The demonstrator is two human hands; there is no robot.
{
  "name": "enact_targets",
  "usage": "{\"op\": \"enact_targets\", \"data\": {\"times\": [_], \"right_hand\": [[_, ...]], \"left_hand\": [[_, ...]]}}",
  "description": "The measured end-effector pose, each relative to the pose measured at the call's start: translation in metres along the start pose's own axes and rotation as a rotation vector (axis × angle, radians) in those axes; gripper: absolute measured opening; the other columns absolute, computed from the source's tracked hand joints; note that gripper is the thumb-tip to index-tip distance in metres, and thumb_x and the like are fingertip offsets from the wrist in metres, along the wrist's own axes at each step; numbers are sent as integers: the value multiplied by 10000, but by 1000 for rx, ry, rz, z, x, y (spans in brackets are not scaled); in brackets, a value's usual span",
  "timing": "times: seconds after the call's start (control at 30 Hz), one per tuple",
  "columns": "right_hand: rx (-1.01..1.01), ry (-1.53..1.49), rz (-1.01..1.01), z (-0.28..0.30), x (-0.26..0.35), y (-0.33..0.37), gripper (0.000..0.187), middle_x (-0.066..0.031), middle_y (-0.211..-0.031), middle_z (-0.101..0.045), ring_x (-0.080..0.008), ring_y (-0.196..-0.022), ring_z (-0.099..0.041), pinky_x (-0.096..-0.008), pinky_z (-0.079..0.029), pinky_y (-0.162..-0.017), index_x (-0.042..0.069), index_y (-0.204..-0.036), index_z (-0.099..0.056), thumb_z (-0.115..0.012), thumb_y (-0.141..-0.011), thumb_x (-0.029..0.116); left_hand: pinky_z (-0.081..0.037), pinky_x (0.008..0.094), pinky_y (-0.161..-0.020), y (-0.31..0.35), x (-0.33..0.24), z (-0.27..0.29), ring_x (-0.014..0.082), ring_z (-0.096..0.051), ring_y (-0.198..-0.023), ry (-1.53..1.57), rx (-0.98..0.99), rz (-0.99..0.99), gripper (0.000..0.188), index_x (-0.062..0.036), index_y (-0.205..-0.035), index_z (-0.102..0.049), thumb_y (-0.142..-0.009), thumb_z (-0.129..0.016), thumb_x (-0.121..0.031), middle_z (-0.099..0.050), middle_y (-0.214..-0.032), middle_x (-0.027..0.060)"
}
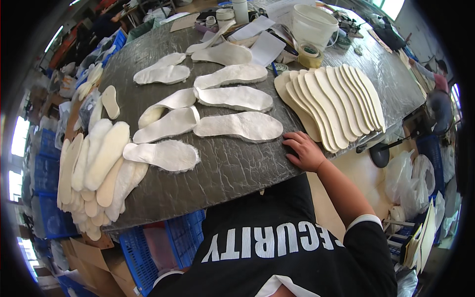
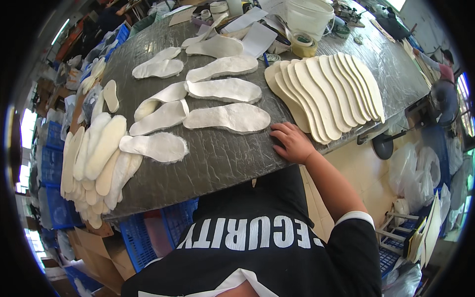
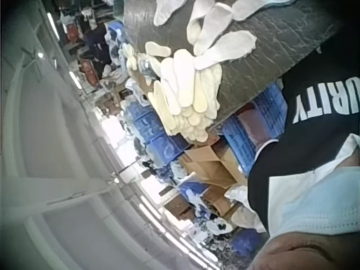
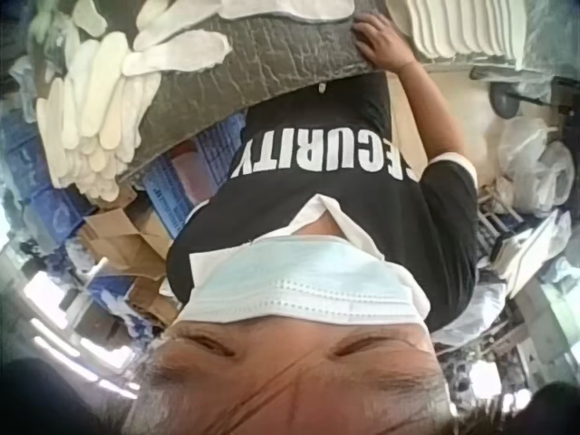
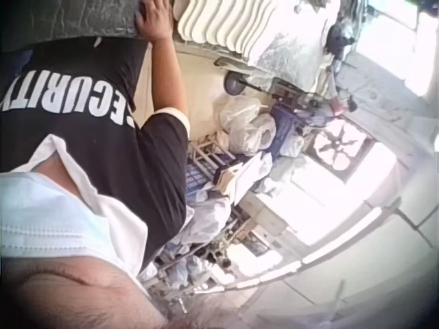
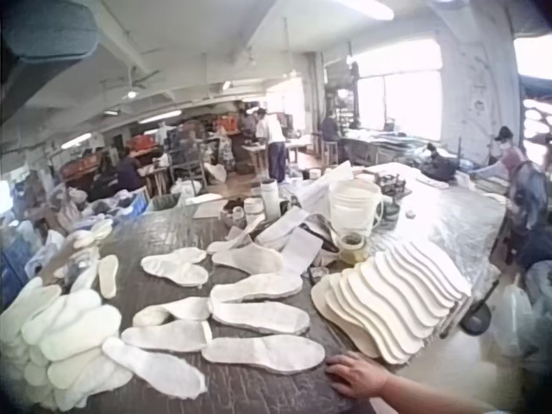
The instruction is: Glue and align different layers of shoe insoles together.
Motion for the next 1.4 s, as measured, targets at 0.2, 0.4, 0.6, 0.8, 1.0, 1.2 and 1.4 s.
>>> {"op": "enact_targets", "data": {"times": [0.2,0.4,0.6,0.8,1.0,1.2,1.4], "right_hand": [[14,7,-44,0,-2,-1,441,-109,-1289,-535,-319,-1175,-493,-419,-397,-1019,42,-1143,-582,-715,-761,217],[12,59,-55,-4,-1,0,526,-102,-1297,-525,-330,-1208,-473,-435,-376,-1040,66,-1168,-569,-759,-716,257],[-213,-122,-191,2,-26,10,626,-168,-1351,-460,-367,-1196,-478,-433,-391,-1035,77,-1230,-520,-806,-690,213],[-373,179,-110,0,14,-40,497,-135,-1351,-463,-349,-1204,-466,-455,-370,-1011,117,-1130,-591,-789,-680,183],[-500,190,-63,10,48,-54,393,-94,-1260,-526,-334,-1222,-441,-488,-331,-984,144,-970,-636,-616,-603,3],[-355,-44,157,-38,102,-62,304,-124,-1200,-553,-342,-1111,-509,-475,-406,-921,116,-995,-624,-671,-698,76],[-284,-267,134,-27,96,-53,343,-149,-1178,-556,-337,-1058,-546,-438,-430,-906,87,-1065,-622,-715,-739,142]], "left_hand": [[-494,408,-852,6,-3,4,325,-615,-994,45,41,-11,291,-46,-1064,-650,-841,-633,-233,-657,-1057,171],[-502,401,-840,41,19,5,324,-628,-972,118,49,59,275,-39,-1045,-660,-845,-627,-224,-665,-1039,174],[-509,394,-828,79,22,6,323,-641,-951,226,21,135,260,-32,-1026,-670,-848,-622,-215,-673,-1022,177],[-517,386,-816,117,29,6,323,-654,-929,288,23,201,247,-25,-1007,-680,-852,-616,-206,-681,-1004,180],[-474,405,-735,234,-68,282,296,-596,-818,224,-1232,-440,58,-42,-763,-648,-759,-676,-93,-606,-783,121],[-413,422,-754,160,-109,325,269,-570,-833,-202,-1330,-441,52,-80,-709,-600,-745,-600,-117,-578,-777,67],[-422,398,-716,175,-218,298,249,-579,-807,-91,-1200,-736,78,-95,-708,-580,-769,-558,-139,-569,-764,63]]}}
Point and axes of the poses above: each hand's wrist, its own y-axis away from the middle knuckle, its own z-axis out of the back of the hand, x = y × z, the point moved 10 cm from there along -y, towards the middle knuckle
